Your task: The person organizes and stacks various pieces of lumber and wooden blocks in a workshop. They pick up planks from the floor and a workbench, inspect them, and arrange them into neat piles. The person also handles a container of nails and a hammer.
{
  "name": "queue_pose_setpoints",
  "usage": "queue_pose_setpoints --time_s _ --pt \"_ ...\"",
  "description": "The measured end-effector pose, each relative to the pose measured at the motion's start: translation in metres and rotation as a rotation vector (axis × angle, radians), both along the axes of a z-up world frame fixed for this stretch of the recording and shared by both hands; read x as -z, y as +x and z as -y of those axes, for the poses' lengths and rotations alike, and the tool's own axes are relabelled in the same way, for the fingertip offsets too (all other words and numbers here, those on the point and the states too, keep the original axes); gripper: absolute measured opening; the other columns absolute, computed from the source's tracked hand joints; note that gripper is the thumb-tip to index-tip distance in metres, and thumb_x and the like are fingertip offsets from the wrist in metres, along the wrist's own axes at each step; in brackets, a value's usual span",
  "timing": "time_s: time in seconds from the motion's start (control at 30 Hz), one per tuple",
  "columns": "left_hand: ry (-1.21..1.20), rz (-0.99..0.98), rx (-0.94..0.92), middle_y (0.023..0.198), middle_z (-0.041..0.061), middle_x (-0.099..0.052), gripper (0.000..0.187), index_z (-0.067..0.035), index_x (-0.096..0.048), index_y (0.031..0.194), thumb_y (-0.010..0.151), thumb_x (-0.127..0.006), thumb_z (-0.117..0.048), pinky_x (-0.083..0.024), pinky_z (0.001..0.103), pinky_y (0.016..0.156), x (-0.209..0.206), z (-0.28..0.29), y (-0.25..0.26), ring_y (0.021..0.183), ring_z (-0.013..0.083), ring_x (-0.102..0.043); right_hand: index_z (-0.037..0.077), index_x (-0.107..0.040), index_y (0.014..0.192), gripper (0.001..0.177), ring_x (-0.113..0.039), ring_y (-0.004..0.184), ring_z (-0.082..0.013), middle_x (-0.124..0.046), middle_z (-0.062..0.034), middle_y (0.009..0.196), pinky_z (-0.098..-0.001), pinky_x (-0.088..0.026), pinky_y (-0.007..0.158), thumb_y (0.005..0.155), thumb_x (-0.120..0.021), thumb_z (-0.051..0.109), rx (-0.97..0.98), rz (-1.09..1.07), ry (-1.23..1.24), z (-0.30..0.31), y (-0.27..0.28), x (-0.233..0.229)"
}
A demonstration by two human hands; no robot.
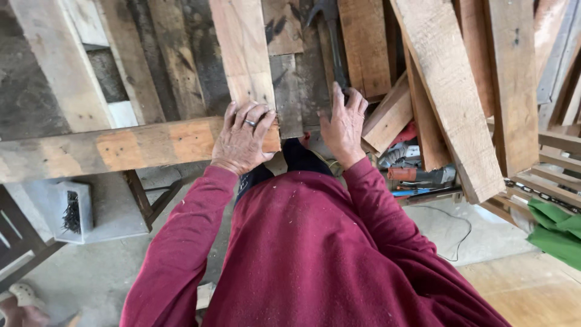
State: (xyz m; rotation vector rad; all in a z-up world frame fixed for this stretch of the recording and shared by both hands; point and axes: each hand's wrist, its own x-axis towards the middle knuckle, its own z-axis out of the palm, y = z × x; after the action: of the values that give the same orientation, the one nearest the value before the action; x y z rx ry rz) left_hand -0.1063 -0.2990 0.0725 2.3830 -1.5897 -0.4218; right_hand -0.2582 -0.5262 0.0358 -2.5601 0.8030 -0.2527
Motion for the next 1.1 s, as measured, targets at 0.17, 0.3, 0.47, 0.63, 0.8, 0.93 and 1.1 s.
queue_pose_setpoints --time_s 0.17,0.3,0.47,0.63,0.8,0.93,1.1 --pt "-0.054 0.033 -0.011 0.147 0.005 -0.044 0.104 -0.016 -0.046 0.15 0.065 -0.089 -0.057 -0.019 0.052 0.126 -0.003 -0.001 -0.001 0.144 0.0284 -0.035 0.002 -0.025 0.159 0.099 -0.051 0.113 -0.0479 -0.045 -0.03 0.13 -0.0536 -0.045 0.097 0.078 -0.082 0.008 0.02 -0.112 0.041 -0.017 -0.008 0.01" --pt "-0.086 -0.13 -0.061 0.148 0.009 -0.044 0.106 -0.012 -0.049 0.145 0.061 -0.081 -0.068 -0.02 0.053 0.125 -0.01 0.002 0.004 0.144 0.0319 -0.032 -0.001 -0.018 0.164 0.099 -0.056 0.103 -0.0485 -0.047 -0.0367 0.123 -0.0537 -0.049 0.089 0.085 -0.077 0.006 0.071 -0.248 0.125 -0.01 -0.004 0.025" --pt "-0.2 -0.098 -0.049 0.154 0.013 -0.043 0.092 -0.008 -0.049 0.149 0.083 -0.07 -0.068 -0.021 0.054 0.124 -0.007 -0.005 0.004 0.148 0.0339 -0.031 -0.003 -0.035 0.145 0.076 -0.063 0.09 -0.0363 -0.058 -0.025 0.111 -0.0463 -0.055 0.076 0.079 -0.071 0.005 0.257 -0.032 0.431 -0.027 0.028 0.018" --pt "-0.38 -0.143 -0.094 0.147 0.015 -0.049 0.052 -0.006 -0.055 0.141 0.096 -0.069 -0.028 -0.031 0.052 0.125 0.011 -0.014 0.008 0.145 0.0372 -0.04 -0.004 -0.054 0.141 0.055 -0.057 0.079 -0.0144 -0.058 -0.0074 0.094 -0.0357 -0.053 0.068 0.087 -0.062 0.003 0.336 0.276 0.81 -0.074 0.044 -0.038" --pt "-0.59 -0.273 -0.208 0.117 0.017 -0.05 0.028 -0.004 -0.057 0.113 0.086 -0.065 -0.001 -0.035 0.056 0.124 0.025 -0.024 0.01 0.121 0.039 -0.05 0.0 -0.048 0.145 0.064 -0.062 0.079 -0.0167 -0.066 -0.0129 0.096 -0.0332 -0.054 0.072 0.084 -0.064 0.006 0.266 0.14 0.663 -0.125 0.031 -0.09" --pt "-0.636 -0.255 -0.256 0.108 0.018 -0.049 0.028 -0.005 -0.058 0.106 0.078 -0.065 0.0 -0.03 0.062 0.123 0.037 -0.031 0.007 0.114 0.0384 -0.052 -0.001 -0.045 0.15 0.067 -0.069 0.107 -0.0307 -0.067 -0.0245 0.122 -0.0384 -0.054 0.096 0.086 -0.067 0.002 0.069 0.226 0.459 -0.158 0.027 -0.096" --pt "-0.652 -0.267 -0.272 0.116 0.022 -0.051 0.027 -0.004 -0.058 0.107 0.081 -0.067 -0.005 -0.033 0.058 0.12 0.055 -0.028 0.004 0.121 0.0451 -0.048 0.0 -0.042 0.152 0.069 -0.062 0.124 -0.044 -0.062 -0.0307 0.133 -0.0461 -0.05 0.104 0.088 -0.068 0.003 0.051 0.154 0.348 -0.169 0.043 -0.077"
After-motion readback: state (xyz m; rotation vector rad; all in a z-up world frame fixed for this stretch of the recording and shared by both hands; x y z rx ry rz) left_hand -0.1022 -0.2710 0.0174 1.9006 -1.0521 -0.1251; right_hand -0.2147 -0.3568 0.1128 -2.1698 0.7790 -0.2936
